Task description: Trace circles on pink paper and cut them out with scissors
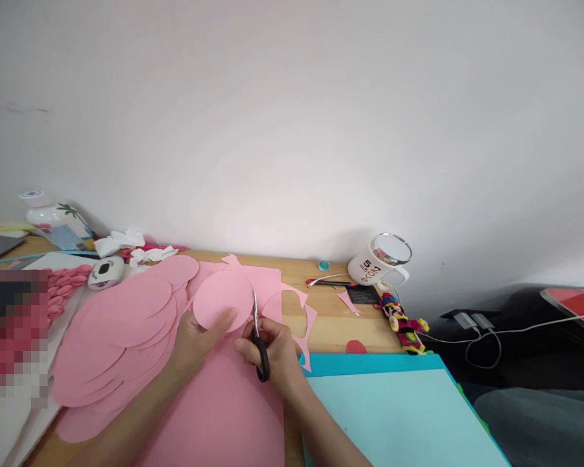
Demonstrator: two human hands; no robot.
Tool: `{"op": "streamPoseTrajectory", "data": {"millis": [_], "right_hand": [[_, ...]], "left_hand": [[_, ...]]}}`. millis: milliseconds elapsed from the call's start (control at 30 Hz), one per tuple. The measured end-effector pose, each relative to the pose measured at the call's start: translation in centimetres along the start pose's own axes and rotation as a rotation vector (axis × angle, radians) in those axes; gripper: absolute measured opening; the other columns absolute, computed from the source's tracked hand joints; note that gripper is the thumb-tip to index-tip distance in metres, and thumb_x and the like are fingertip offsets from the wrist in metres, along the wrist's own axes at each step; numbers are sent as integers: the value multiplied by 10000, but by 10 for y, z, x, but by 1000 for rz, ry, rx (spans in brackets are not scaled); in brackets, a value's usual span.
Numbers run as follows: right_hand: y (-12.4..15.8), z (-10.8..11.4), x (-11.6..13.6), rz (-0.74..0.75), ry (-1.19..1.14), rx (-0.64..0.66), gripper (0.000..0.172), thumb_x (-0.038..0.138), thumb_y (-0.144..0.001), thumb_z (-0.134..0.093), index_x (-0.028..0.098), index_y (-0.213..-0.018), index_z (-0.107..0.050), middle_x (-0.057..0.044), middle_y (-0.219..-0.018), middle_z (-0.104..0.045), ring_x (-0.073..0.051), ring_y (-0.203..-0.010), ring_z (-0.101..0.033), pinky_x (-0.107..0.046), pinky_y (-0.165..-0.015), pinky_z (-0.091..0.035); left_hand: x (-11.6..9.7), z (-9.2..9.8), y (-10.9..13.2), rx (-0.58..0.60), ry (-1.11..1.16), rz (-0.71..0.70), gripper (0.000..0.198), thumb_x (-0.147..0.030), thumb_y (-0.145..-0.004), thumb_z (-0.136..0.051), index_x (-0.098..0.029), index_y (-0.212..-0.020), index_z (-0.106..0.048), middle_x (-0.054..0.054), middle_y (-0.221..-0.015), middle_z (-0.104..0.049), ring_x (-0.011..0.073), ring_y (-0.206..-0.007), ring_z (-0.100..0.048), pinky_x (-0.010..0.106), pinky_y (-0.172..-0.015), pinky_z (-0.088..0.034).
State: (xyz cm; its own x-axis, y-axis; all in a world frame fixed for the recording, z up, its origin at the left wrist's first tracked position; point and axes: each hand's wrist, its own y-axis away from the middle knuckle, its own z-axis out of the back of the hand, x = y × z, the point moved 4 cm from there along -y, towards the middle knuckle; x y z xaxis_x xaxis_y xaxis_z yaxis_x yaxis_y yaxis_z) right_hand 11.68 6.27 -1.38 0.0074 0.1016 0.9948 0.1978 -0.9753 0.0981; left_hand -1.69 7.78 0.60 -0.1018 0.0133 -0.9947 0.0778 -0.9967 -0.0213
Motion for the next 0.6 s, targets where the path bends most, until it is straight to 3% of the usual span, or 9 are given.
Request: {"op": "streamPoseTrajectory", "data": {"millis": [400,600], "right_hand": [[2,-2,-2,-18,-18,5,316,394,-623,-696,185,-552,-470,60,-410,-431,-85,-386,-409,-209,-391,-316],[3,-8,-6,-31,-78,49,318,393,-611,-716,181,-578,-481,61,-422,-437,-84,-396,-403,-216,-413,-306]], "left_hand": [[6,0,2,-34,-20,-10,351,-456,-759,-557,-158,-574,-559,-4,-518,-528,131,-535,-515,215,-470,-434],[0,-1,3,-109,13,-7,337,-418,-680,-645,-134,-862,-646,70,-837,-688,212,-797,-639,286,-675,-529]]}}
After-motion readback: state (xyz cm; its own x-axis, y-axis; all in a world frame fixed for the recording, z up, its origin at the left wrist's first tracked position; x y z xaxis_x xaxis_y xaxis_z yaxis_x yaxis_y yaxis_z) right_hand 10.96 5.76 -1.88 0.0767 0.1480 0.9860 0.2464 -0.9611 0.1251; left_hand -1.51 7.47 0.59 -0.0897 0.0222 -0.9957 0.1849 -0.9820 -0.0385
